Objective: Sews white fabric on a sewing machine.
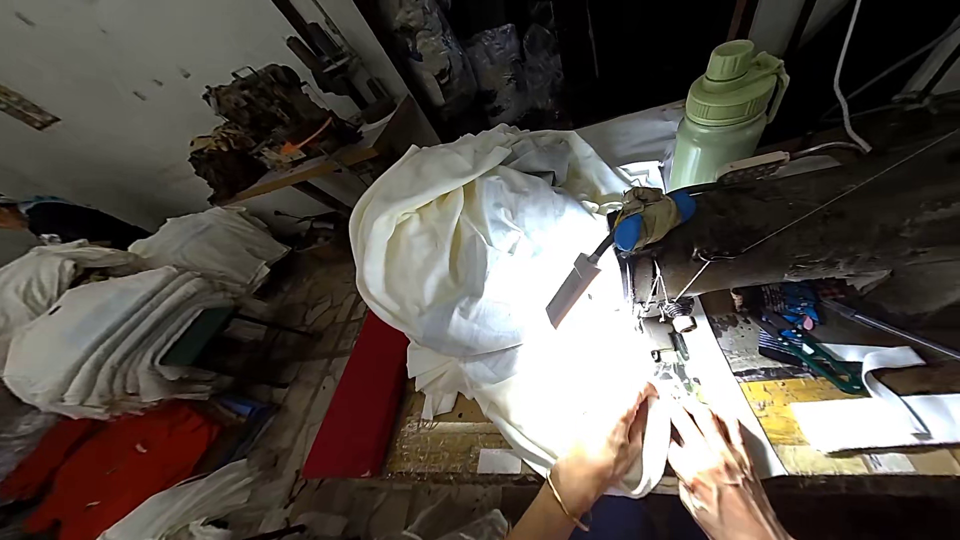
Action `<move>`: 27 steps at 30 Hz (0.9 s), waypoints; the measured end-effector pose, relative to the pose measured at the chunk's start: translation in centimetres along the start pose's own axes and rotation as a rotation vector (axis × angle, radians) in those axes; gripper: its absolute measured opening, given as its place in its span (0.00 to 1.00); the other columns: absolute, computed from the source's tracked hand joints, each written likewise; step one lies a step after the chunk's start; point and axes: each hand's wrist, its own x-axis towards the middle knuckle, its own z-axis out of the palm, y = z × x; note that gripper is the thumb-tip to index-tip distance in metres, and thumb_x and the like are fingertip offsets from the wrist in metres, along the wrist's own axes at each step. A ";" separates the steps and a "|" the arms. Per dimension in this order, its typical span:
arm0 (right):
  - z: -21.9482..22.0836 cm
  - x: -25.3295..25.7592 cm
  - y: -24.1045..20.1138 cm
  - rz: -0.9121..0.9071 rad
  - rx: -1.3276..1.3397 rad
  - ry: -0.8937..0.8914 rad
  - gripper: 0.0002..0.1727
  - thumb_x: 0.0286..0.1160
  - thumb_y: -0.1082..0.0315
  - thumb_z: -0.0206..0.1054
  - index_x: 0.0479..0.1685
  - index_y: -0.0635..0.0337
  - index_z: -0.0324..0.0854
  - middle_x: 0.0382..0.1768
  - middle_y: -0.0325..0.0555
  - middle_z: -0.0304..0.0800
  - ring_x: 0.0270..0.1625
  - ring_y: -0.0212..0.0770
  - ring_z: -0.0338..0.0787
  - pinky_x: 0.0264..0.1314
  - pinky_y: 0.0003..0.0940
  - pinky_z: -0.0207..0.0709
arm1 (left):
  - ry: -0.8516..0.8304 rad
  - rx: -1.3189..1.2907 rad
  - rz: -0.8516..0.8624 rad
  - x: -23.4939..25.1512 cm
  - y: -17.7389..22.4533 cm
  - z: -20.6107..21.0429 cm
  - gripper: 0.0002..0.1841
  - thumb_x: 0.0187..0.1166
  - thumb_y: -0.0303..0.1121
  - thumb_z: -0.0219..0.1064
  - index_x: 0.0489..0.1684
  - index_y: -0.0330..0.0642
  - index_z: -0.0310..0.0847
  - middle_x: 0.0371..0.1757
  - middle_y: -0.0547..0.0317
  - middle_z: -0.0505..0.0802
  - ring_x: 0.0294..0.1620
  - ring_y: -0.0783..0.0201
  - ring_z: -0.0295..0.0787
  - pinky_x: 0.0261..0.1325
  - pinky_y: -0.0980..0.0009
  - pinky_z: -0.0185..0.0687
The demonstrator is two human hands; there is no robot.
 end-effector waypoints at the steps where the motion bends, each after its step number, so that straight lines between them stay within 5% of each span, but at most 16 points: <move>1: -0.9 -0.6 0.3 0.001 0.046 -0.035 0.12 0.60 0.76 0.65 0.36 0.56 0.94 0.63 0.54 0.93 0.66 0.61 0.89 0.64 0.64 0.76 | -0.014 0.033 0.057 -0.8 -0.3 0.3 0.16 0.86 0.27 0.55 0.63 0.32 0.86 0.62 0.46 0.93 0.66 0.58 0.90 0.73 0.64 0.80; 3: -2.7 -1.9 1.7 0.053 0.139 -0.052 0.16 0.68 0.76 0.63 0.43 0.53 0.96 0.57 0.48 0.96 0.62 0.56 0.90 0.66 0.60 0.75 | -0.026 0.091 0.140 -2.2 -0.7 0.8 0.17 0.86 0.23 0.54 0.64 0.32 0.86 0.73 0.46 0.88 0.77 0.55 0.83 0.81 0.62 0.75; 5: -4.5 -2.7 3.2 0.144 0.152 0.009 0.14 0.72 0.75 0.62 0.42 0.59 0.96 0.48 0.52 0.97 0.57 0.57 0.91 0.65 0.54 0.78 | -0.028 0.133 0.178 -3.2 -0.3 0.8 0.17 0.83 0.22 0.55 0.62 0.33 0.87 0.74 0.46 0.87 0.80 0.50 0.79 0.83 0.57 0.71; 10: -7.1 -3.7 6.9 0.236 0.097 0.164 0.18 0.78 0.71 0.55 0.40 0.65 0.94 0.44 0.55 0.97 0.55 0.53 0.92 0.66 0.41 0.80 | 0.027 0.252 0.336 -3.4 2.1 1.6 0.11 0.78 0.20 0.60 0.41 0.40 0.90 0.57 0.54 0.96 0.69 0.54 0.88 0.77 0.56 0.76; 19: -6.7 -4.1 6.5 0.286 0.138 0.235 0.18 0.77 0.71 0.55 0.42 0.64 0.95 0.50 0.54 0.96 0.58 0.46 0.91 0.67 0.34 0.80 | -0.022 0.135 0.363 -0.6 5.9 6.0 0.09 0.83 0.33 0.64 0.43 0.41 0.89 0.47 0.54 0.94 0.58 0.53 0.88 0.66 0.59 0.79; 27: -7.1 -4.9 7.4 0.292 0.159 0.232 0.18 0.77 0.71 0.55 0.42 0.64 0.94 0.47 0.55 0.96 0.57 0.46 0.92 0.68 0.33 0.79 | -0.031 0.101 0.298 0.2 5.9 6.6 0.10 0.82 0.25 0.59 0.37 0.37 0.88 0.43 0.50 0.92 0.54 0.52 0.88 0.60 0.63 0.82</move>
